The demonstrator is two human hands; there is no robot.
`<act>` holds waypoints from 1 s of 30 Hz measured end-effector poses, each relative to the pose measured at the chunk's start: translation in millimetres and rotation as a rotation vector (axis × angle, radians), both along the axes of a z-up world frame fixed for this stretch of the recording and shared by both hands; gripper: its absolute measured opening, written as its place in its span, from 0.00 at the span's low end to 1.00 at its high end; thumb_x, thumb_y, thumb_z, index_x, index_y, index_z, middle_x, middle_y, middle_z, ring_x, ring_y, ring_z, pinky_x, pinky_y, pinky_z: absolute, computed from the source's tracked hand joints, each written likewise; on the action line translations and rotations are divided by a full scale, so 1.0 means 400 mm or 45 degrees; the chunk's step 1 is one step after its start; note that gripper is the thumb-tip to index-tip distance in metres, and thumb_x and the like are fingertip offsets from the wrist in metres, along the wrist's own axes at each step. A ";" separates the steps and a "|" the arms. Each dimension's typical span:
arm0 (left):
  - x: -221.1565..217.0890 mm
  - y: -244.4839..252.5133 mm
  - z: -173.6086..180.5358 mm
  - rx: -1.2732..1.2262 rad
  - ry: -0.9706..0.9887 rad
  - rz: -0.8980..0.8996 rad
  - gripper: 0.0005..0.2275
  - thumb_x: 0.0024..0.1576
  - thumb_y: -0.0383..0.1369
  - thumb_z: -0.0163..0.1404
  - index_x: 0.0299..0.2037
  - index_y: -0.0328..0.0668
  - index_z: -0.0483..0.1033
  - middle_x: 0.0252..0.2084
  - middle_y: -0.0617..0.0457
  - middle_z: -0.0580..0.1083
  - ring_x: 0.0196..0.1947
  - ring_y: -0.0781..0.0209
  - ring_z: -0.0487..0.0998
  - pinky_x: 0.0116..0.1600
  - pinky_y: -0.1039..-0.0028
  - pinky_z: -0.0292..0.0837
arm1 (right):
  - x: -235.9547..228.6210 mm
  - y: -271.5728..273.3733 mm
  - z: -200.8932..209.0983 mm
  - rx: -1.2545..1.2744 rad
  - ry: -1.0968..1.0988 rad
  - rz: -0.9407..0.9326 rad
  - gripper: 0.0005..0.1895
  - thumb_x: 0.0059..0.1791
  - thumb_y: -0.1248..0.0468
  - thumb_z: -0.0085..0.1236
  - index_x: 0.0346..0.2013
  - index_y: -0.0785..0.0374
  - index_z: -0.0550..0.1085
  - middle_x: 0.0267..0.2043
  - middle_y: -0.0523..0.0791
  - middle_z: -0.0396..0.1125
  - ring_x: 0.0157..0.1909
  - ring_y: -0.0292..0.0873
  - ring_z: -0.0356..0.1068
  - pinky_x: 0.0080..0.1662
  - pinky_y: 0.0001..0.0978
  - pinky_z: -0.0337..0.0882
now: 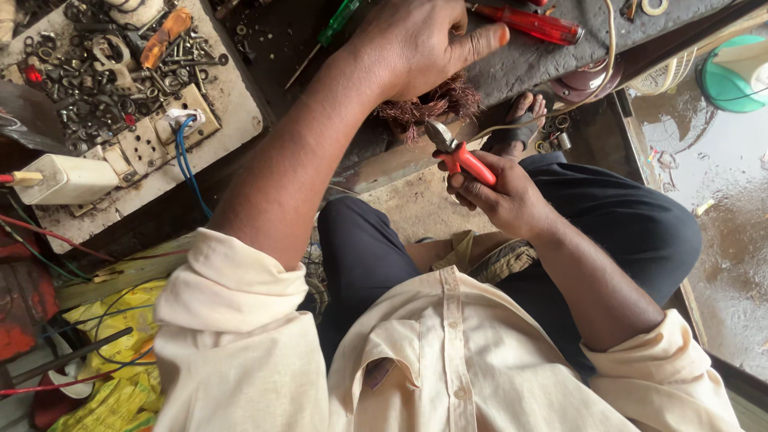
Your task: The person uses red-handled pliers to cut a bundle of copper wire into smaller pieces. The person holds the wire with the left hand and repeatedly snips sections with the pliers in the right hand, dropping the cut pieces onto the workbench.
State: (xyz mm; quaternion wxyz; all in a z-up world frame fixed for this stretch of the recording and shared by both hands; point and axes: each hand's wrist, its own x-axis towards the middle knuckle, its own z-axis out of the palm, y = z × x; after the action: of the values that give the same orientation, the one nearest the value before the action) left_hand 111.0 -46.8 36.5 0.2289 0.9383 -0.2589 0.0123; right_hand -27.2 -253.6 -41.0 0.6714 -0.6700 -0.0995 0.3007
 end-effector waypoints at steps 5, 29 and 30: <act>0.013 0.008 -0.036 -0.085 -0.013 0.098 0.25 0.65 0.55 0.45 0.29 0.40 0.80 0.25 0.46 0.77 0.28 0.48 0.81 0.36 0.56 0.75 | -0.013 -0.010 -0.005 0.003 0.001 -0.048 0.14 0.56 0.62 0.55 0.54 0.67 0.72 0.34 0.38 0.64 0.33 0.30 0.61 0.36 0.24 0.64; -0.007 0.024 -0.098 -0.023 -0.271 0.230 0.24 0.70 0.52 0.37 0.35 0.43 0.78 0.26 0.48 0.77 0.28 0.49 0.81 0.32 0.58 0.76 | -0.073 -0.006 -0.041 -0.390 -0.498 -0.142 0.19 0.58 0.58 0.52 0.60 0.65 0.72 0.41 0.47 0.66 0.41 0.42 0.63 0.47 0.35 0.67; -0.011 0.027 -0.102 -0.074 -0.325 0.207 0.24 0.70 0.51 0.37 0.36 0.42 0.78 0.26 0.47 0.77 0.27 0.49 0.81 0.31 0.59 0.76 | -0.081 -0.007 -0.028 -0.470 -0.635 -0.120 0.20 0.57 0.58 0.52 0.61 0.65 0.72 0.42 0.48 0.68 0.43 0.45 0.65 0.49 0.37 0.68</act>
State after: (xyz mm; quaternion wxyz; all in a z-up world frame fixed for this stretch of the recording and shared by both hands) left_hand 106.6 -36.1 -4.3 0.2193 0.9400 -0.2085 0.1574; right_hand -59.8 -256.3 -52.3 0.5064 -0.8376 -0.1737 0.1085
